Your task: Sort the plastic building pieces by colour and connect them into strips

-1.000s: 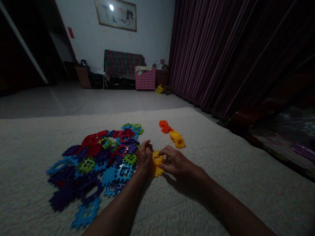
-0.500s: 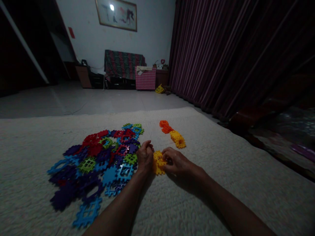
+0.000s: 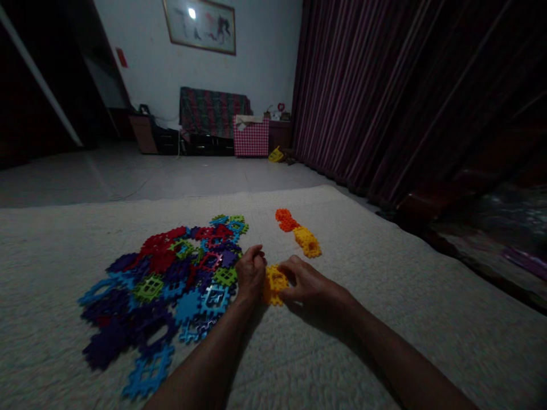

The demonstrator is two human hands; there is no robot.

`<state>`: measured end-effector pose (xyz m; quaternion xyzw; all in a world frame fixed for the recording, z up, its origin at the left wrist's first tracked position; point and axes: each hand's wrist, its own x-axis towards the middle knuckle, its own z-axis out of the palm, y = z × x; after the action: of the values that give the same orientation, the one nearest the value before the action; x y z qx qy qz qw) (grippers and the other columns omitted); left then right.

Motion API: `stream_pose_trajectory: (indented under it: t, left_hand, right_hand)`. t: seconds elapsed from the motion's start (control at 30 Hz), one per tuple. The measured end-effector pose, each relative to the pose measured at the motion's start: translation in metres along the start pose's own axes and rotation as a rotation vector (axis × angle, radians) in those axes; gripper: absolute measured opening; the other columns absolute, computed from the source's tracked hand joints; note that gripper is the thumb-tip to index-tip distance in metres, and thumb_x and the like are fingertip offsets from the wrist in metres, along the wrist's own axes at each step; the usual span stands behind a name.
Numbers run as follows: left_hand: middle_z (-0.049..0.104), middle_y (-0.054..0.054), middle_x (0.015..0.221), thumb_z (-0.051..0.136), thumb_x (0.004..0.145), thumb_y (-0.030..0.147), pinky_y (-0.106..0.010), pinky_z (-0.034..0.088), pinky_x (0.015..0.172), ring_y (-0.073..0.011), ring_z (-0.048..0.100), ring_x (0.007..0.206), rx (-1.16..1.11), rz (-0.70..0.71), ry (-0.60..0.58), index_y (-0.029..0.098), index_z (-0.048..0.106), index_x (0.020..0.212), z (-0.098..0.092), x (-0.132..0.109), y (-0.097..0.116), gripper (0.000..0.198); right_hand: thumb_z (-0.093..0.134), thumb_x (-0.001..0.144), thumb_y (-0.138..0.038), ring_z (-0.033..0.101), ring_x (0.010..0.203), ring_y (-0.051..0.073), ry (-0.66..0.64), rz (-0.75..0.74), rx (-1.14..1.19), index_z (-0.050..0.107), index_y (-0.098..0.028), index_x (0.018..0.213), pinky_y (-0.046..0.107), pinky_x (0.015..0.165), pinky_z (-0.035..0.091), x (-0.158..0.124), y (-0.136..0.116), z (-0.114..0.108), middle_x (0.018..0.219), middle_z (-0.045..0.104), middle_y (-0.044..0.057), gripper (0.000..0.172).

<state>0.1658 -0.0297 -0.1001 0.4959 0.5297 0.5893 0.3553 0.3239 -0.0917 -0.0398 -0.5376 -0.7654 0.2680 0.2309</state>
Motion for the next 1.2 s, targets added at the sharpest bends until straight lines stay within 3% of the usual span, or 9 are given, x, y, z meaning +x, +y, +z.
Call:
stream_pose_trajectory:
  t: [0.1, 0.2, 0.37, 0.47, 0.6, 0.83, 0.97, 1.1, 1.2]
  left_hand:
    - [0.071, -0.006, 0.08, 0.048, 0.075, 0.024, -0.028, 0.053, 0.067, -0.0169, 0.067, 0.071, 0.015, 0.007, 0.0, 0.015, 0.071, 0.101, 0.0, 0.0, 0.0, 0.036]
    - [0.072, -0.006, 0.081, 0.047, 0.075, 0.023, -0.028, 0.053, 0.068, -0.0169, 0.067, 0.071, 0.039, -0.006, -0.003, 0.014, 0.071, 0.101, 0.0, 0.0, 0.003, 0.037]
    - [0.073, -0.007, 0.082, 0.047, 0.074, 0.024, -0.029, 0.054, 0.069, -0.0177, 0.068, 0.072, 0.058, -0.036, -0.003, 0.014, 0.072, 0.101, 0.0, 0.001, 0.004, 0.038]
    - [0.073, -0.007, 0.084, 0.047, 0.075, 0.024, -0.03, 0.055, 0.07, -0.0184, 0.069, 0.075, 0.078, -0.007, -0.007, 0.014, 0.072, 0.102, -0.001, 0.001, 0.002, 0.038]
    - [0.074, -0.006, 0.085, 0.048, 0.075, 0.024, -0.029, 0.055, 0.071, -0.0182, 0.069, 0.076, 0.095, 0.009, -0.001, 0.015, 0.072, 0.1, -0.001, 0.0, 0.002, 0.036]
    - [0.074, -0.007, 0.084, 0.048, 0.075, 0.025, -0.029, 0.054, 0.069, -0.0187, 0.069, 0.075, 0.082, -0.013, 0.004, 0.015, 0.072, 0.1, 0.0, 0.0, 0.004, 0.036]
    - [0.073, -0.006, 0.081, 0.048, 0.075, 0.023, -0.029, 0.054, 0.068, -0.0175, 0.068, 0.072, 0.065, 0.001, 0.0, 0.015, 0.072, 0.099, 0.0, 0.001, 0.001, 0.036]
    - [0.072, -0.006, 0.082, 0.046, 0.073, 0.019, -0.028, 0.054, 0.068, -0.0167, 0.068, 0.071, 0.053, 0.003, -0.006, 0.014, 0.073, 0.1, 0.0, 0.002, -0.001, 0.038]
    - [0.072, -0.006, 0.082, 0.045, 0.073, 0.017, -0.028, 0.054, 0.069, -0.0163, 0.067, 0.07, 0.084, 0.03, -0.015, 0.014, 0.073, 0.098, 0.0, 0.003, 0.0, 0.038]
  right_hand:
    - [0.072, 0.067, -0.023, 0.052, 0.087, 0.016, -0.044, 0.001, 0.065, 0.062, -0.022, 0.1, 0.028, 0.076, 0.045, 0.005, 0.007, -0.007, 0.101, 0.052, 0.002, 0.034]
    - [0.076, 0.066, -0.03, 0.057, 0.088, 0.017, -0.076, 0.017, 0.149, 0.06, -0.022, 0.105, 0.031, 0.078, 0.049, 0.014, 0.028, -0.028, 0.106, 0.055, 0.003, 0.043]
    - [0.072, 0.064, -0.023, 0.056, 0.106, 0.024, 0.26, 0.051, -0.017, 0.059, -0.021, 0.113, 0.034, 0.082, 0.052, 0.017, 0.072, -0.062, 0.118, 0.054, 0.009, 0.051]
    - [0.07, 0.066, -0.019, 0.054, 0.113, 0.024, 0.376, -0.004, -0.177, 0.06, -0.022, 0.115, 0.037, 0.093, 0.051, 0.013, 0.09, -0.062, 0.122, 0.052, 0.009, 0.05]
    - [0.062, 0.072, -0.014, 0.053, 0.114, 0.024, 0.439, -0.068, -0.32, 0.06, -0.022, 0.118, 0.043, 0.1, 0.048, 0.013, 0.102, -0.054, 0.12, 0.053, 0.01, 0.046]
    - [0.058, 0.077, -0.015, 0.051, 0.117, 0.024, 0.422, -0.15, -0.244, 0.055, -0.023, 0.125, 0.041, 0.094, 0.054, 0.014, 0.107, -0.051, 0.126, 0.05, 0.01, 0.049]
    - [0.052, 0.072, -0.007, 0.053, 0.114, 0.022, 0.463, -0.146, -0.24, 0.055, -0.023, 0.124, 0.038, 0.09, 0.055, 0.011, 0.102, -0.052, 0.125, 0.052, 0.009, 0.055]
    - [0.051, 0.072, -0.007, 0.058, 0.102, 0.023, 0.567, -0.204, -0.254, 0.061, -0.02, 0.106, 0.04, 0.089, 0.053, 0.013, 0.083, -0.047, 0.108, 0.059, 0.009, 0.038]
    - [0.053, 0.075, -0.01, 0.061, 0.087, 0.02, 0.503, -0.259, -0.174, 0.062, -0.02, 0.097, 0.038, 0.082, 0.054, 0.011, 0.059, -0.026, 0.096, 0.061, 0.007, 0.026]
